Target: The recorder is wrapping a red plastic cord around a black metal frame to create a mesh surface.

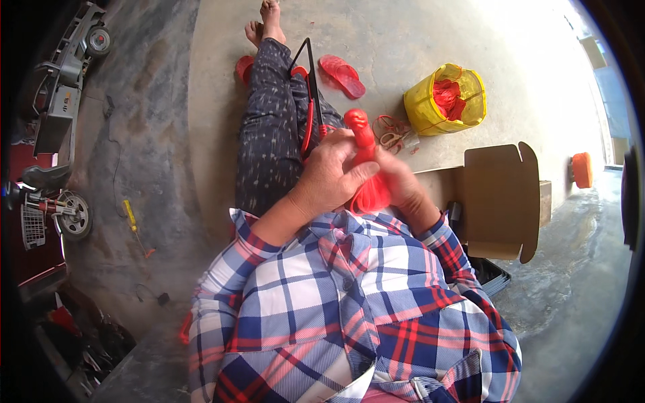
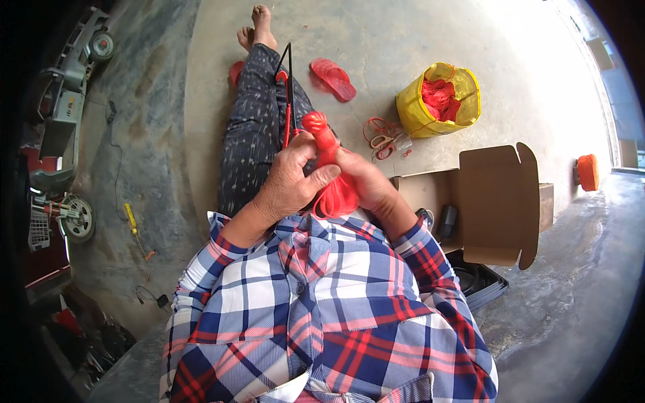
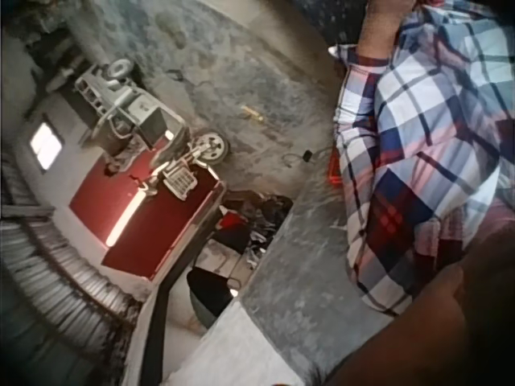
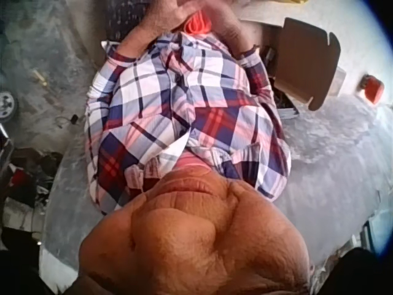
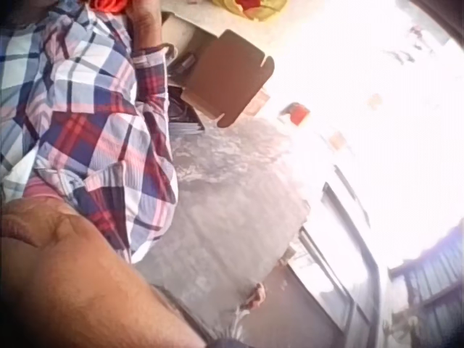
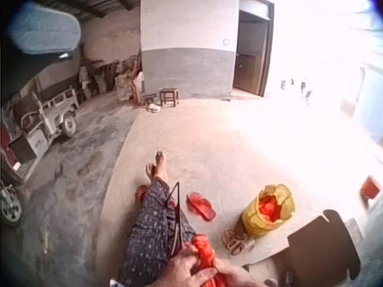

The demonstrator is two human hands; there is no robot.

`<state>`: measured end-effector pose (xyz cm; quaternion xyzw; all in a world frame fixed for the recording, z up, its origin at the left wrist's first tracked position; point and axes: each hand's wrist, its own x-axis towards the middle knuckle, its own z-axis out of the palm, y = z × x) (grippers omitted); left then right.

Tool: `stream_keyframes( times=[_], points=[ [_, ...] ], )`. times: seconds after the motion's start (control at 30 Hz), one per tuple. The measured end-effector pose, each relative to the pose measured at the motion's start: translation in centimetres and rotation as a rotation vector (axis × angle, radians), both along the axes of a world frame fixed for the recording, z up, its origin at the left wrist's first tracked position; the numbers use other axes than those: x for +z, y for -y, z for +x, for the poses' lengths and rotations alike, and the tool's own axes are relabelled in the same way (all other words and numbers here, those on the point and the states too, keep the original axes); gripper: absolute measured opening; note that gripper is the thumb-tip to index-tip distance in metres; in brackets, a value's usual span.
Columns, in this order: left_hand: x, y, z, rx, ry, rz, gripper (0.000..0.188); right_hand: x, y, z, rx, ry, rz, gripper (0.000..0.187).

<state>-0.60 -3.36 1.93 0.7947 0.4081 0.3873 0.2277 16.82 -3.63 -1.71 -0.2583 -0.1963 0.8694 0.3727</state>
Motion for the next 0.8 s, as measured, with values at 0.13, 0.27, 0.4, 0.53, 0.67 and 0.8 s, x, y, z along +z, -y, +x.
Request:
stream_keyframes(
  times=[0.13,0.27,0.4,0.53,0.67,0.8],
  points=[
    [1.7,-1.2,-1.8,-0.001,1.090,-0.833,0.027,1.1,-3.3,-0.7,0.412,0.644,0.411,0.078],
    [0.8,-4.7,-6.0,0.234,0.836,-0.292,0.030,-0.8,-7.9,0.4,0.063,0.386,0.334,0.029],
    [-2.0,-6.1,-8.4,0.282,-0.571,0.137,0.030,-4.3,-10.7,-0.8,0.024,0.875,0.851,0.023],
    [-5.7,-5.8,-6.2,0.299,-0.641,-0.153,0.029,-6.0,-10.3,-3.6,0.097,1.141,1.244,0.034],
    [-6.8,-6.4,-5.1,0.318,-0.069,-0.366,0.031,-5.6,-10.0,-2.5,0.041,1.184,1.176,0.034],
    [-9.7,-7.2,-5.9,0.428,0.699,-0.735,0.037,-0.4,-8.7,1.9,-0.187,0.783,0.724,0.020]
  ],
)
